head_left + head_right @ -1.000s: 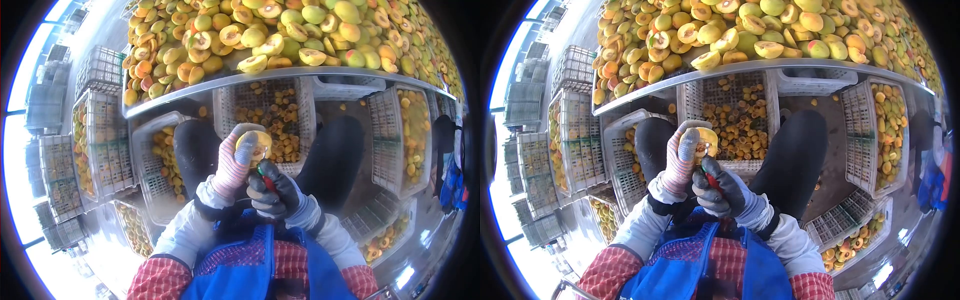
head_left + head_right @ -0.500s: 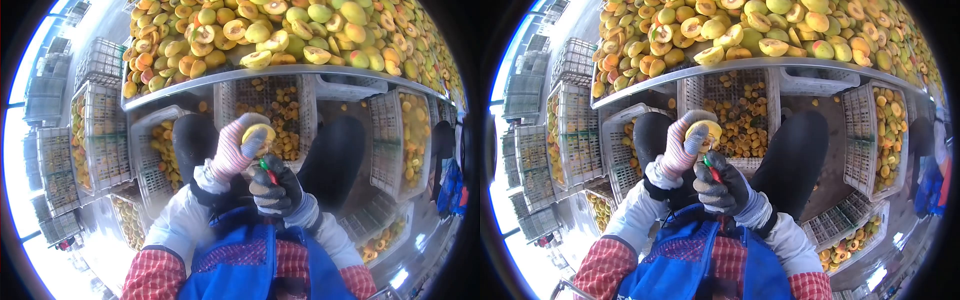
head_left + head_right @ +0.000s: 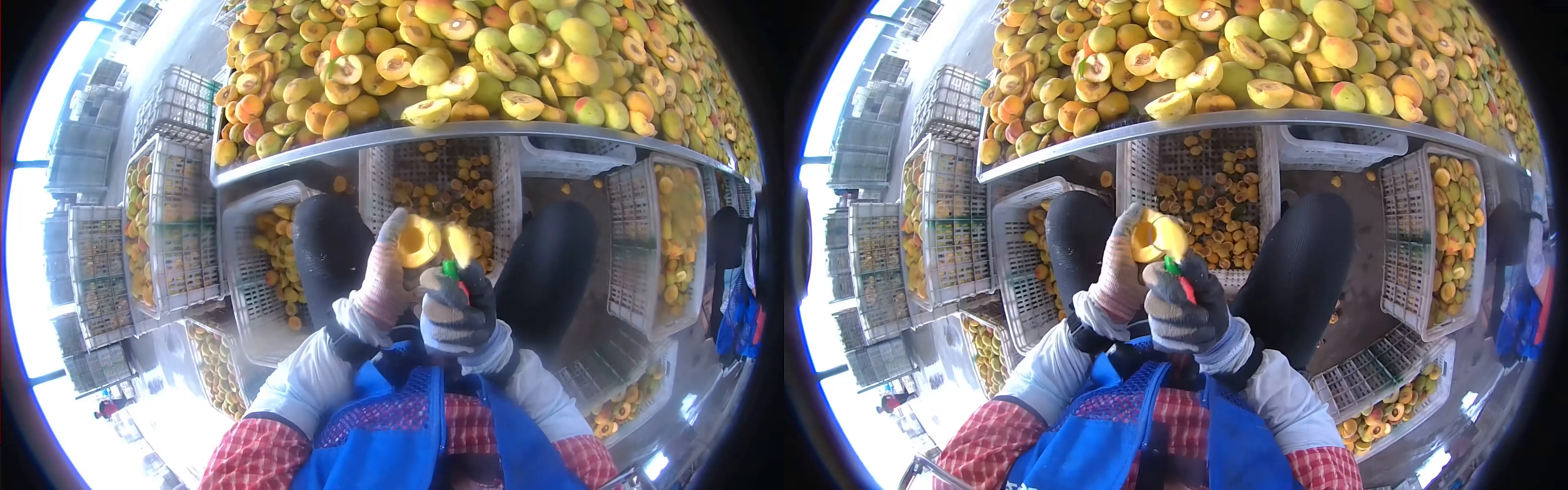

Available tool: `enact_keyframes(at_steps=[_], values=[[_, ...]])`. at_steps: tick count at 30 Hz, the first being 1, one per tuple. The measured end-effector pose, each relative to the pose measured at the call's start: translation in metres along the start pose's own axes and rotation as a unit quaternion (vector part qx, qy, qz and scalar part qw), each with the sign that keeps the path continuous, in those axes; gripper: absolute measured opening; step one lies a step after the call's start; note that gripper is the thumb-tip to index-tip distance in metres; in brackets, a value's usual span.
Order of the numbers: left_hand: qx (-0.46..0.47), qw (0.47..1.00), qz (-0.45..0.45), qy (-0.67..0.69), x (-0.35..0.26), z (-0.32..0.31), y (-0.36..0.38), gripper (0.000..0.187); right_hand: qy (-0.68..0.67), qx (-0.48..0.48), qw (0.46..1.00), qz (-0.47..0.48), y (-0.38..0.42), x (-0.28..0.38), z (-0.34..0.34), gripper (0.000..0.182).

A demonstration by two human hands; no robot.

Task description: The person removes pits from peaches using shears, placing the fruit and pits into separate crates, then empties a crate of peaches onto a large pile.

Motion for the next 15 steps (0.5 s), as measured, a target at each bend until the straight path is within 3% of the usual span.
enact_keyframes(at_steps=[2,4,6,8,11,12,14,15], values=[[-0.070,0.994,-0.067,-0.055,-0.020,0.036,0.002,0.036,-0.009,-0.042,0.998,0.046,0.002,0.012,0.008,0.041],[-0.060,0.944,-0.298,-0.129,-0.092,0.038,0.034,0.037,-0.035,-0.046,0.998,0.036,0.008,0.024,0.035,0.045],[-0.095,0.877,-0.408,-0.235,-0.166,0.079,0.050,0.038,-0.018,-0.051,0.998,0.035,0.011,0.028,0.039,0.047],[-0.243,0.669,-0.445,-0.544,-0.222,0.107,0.055,0.036,-0.007,-0.094,0.995,0.030,0.010,0.030,0.040,0.050],[-0.300,0.408,-0.450,-0.736,-0.242,0.064,0.053,0.034,-0.001,-0.139,0.989,0.042,0.007,0.041,0.054,0.050],[-0.278,0.467,-0.466,-0.698,-0.243,0.043,0.048,0.031,-0.003,-0.146,0.988,0.046,0.006,0.046,0.064,0.050],[-0.268,0.540,-0.372,-0.706,-0.241,0.008,0.011,0.036,-0.010,-0.169,0.984,0.049,0.007,0.055,0.083,0.049],[-0.281,0.463,-0.332,-0.772,-0.238,-0.013,-0.012,0.040,-0.016,-0.195,0.979,0.053,0.010,0.058,0.090,0.049]])
Point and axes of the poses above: each hand's wrist, its own y-axis away from the middle knuckle, its own z-axis out of the back of the hand, x = y × z, the point moved 10 cm from there along -y, towards the middle knuckle, and after that the axes turned 1 degree about -y, right-handed, at the moved point
